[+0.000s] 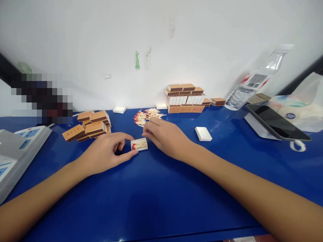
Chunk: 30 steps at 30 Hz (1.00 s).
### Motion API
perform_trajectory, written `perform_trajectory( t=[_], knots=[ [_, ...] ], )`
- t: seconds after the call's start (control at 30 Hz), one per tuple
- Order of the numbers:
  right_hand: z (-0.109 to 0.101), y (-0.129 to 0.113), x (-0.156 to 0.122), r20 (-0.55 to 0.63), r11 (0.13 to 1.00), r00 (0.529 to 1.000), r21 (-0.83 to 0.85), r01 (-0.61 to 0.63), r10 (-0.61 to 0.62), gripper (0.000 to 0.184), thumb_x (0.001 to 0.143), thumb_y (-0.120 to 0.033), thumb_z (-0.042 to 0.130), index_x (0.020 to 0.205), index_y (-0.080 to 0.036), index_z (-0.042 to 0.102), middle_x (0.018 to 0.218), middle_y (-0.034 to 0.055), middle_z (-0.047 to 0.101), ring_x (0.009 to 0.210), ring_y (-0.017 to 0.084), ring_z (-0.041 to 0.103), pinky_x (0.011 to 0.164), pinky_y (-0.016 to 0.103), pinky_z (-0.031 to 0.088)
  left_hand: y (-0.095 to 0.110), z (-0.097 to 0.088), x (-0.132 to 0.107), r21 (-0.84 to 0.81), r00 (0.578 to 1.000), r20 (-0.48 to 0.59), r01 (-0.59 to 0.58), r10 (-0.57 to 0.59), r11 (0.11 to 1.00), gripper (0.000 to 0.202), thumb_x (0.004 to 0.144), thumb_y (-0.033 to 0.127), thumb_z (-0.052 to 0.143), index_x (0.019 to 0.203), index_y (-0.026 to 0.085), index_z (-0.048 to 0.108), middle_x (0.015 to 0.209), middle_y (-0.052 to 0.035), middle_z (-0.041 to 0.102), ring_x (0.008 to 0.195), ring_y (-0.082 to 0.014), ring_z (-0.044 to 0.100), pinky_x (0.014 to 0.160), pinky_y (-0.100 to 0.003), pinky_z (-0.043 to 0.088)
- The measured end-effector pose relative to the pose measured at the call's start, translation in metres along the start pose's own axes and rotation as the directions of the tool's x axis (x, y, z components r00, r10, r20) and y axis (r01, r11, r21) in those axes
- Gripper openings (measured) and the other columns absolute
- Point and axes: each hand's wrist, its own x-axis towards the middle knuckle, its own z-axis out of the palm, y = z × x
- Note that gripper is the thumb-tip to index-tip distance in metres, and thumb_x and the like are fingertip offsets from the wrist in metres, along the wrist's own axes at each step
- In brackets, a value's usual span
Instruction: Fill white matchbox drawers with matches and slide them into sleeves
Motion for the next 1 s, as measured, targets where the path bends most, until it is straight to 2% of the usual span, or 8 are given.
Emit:
perform_trajectory(
  t=[0.1, 0.2, 0.3, 0.5, 0.67, 0.8, 0.9, 1.0],
  knots=[
    [-0.002, 0.029, 0.002, -0.072, 0.989, 0.992, -0.100, -0.111, 0.104, 0.009, 0.103, -0.023, 0.056, 0.099, -0.021, 0.064, 0.101, 0.0091, 0.065, 0.087, 0.023, 0.062, 0.077, 0.036, 0.048, 0.000, 0.000, 0.000, -0.002, 1.000, 0.001, -0.003, 0.003, 1.000, 0.032, 0.093, 0.049, 0.071, 0.108, 0.021, 0.073, 0.068, 0.0044, 0.056, 0.059, -0.0126, 0.052, 0.058, -0.028, 0.035],
    [-0.003, 0.053, 0.002, -0.012, 0.974, 0.979, -0.102, -0.204, 0.204, 0.006, 0.098, -0.026, 0.065, 0.097, -0.020, 0.067, 0.102, 0.0088, 0.063, 0.084, 0.022, 0.062, 0.077, 0.036, 0.048, 0.000, -0.001, 0.000, 0.001, 1.000, 0.000, -0.001, 0.001, 1.000, 0.033, 0.093, 0.049, 0.071, 0.109, 0.021, 0.073, 0.068, 0.0044, 0.056, 0.059, -0.0126, 0.052, 0.058, -0.027, 0.034],
    [-0.004, 0.062, 0.001, 0.060, 0.974, 0.973, -0.066, -0.218, 0.222, 0.009, 0.098, -0.028, 0.065, 0.093, -0.021, 0.066, 0.099, 0.0079, 0.061, 0.084, 0.022, 0.061, 0.077, 0.036, 0.048, -0.001, 0.000, -0.001, 0.004, 1.000, -0.004, -0.002, 0.002, 1.000, 0.033, 0.093, 0.050, 0.070, 0.110, 0.022, 0.073, 0.068, 0.0043, 0.057, 0.059, -0.0126, 0.052, 0.057, -0.028, 0.034],
    [-0.007, 0.044, 0.002, 0.102, 0.990, 0.985, -0.043, -0.138, 0.142, 0.013, 0.103, -0.027, 0.058, 0.091, -0.021, 0.060, 0.098, 0.0094, 0.064, 0.092, 0.025, 0.060, 0.082, 0.038, 0.048, 0.000, -0.001, 0.000, 0.001, 1.000, 0.008, -0.001, 0.001, 1.000, 0.031, 0.093, 0.049, 0.070, 0.107, 0.022, 0.073, 0.068, 0.0043, 0.057, 0.059, -0.0126, 0.052, 0.057, -0.028, 0.033],
    [-0.005, 0.009, 0.001, 0.030, 0.994, 0.998, 0.092, -0.063, 0.060, 0.011, 0.105, -0.025, 0.056, 0.095, -0.022, 0.059, 0.099, 0.0078, 0.067, 0.095, 0.024, 0.060, 0.083, 0.037, 0.049, 0.001, -0.001, -0.001, -0.003, 1.000, -0.003, -0.007, 0.007, 1.000, 0.032, 0.093, 0.050, 0.071, 0.107, 0.021, 0.073, 0.068, 0.0040, 0.057, 0.059, -0.0127, 0.052, 0.057, -0.027, 0.033],
    [0.003, -0.016, -0.001, 0.042, 0.989, 0.999, 0.150, 0.001, -0.008, 0.012, 0.106, -0.027, 0.057, 0.096, -0.022, 0.062, 0.095, 0.0063, 0.067, 0.091, 0.022, 0.060, 0.079, 0.034, 0.049, 0.000, 0.000, -0.001, -0.002, 1.000, -0.007, -0.014, 0.013, 1.000, 0.031, 0.094, 0.050, 0.070, 0.104, 0.021, 0.073, 0.067, 0.0038, 0.057, 0.059, -0.0130, 0.052, 0.056, -0.027, 0.033],
    [0.004, -0.015, -0.001, 0.012, 0.993, 0.998, 0.098, 0.064, -0.065, 0.016, 0.107, -0.026, 0.053, 0.096, -0.022, 0.064, 0.095, 0.0079, 0.067, 0.091, 0.023, 0.060, 0.080, 0.036, 0.049, -0.001, 0.000, -0.001, 0.004, 1.000, -0.017, -0.017, 0.017, 1.000, 0.032, 0.093, 0.051, 0.070, 0.104, 0.021, 0.073, 0.066, 0.0039, 0.056, 0.058, -0.0129, 0.052, 0.056, -0.027, 0.033],
    [-0.001, 0.006, 0.002, -0.071, 1.000, 0.997, -0.024, 0.020, -0.021, 0.017, 0.106, -0.026, 0.052, 0.096, -0.021, 0.065, 0.095, 0.0093, 0.066, 0.091, 0.025, 0.061, 0.081, 0.038, 0.048, -0.003, 0.001, 0.000, 0.005, 1.000, -0.012, -0.016, 0.016, 1.000, 0.033, 0.093, 0.050, 0.071, 0.108, 0.021, 0.073, 0.067, 0.0041, 0.057, 0.057, -0.0126, 0.052, 0.056, -0.027, 0.033]
  ],
)
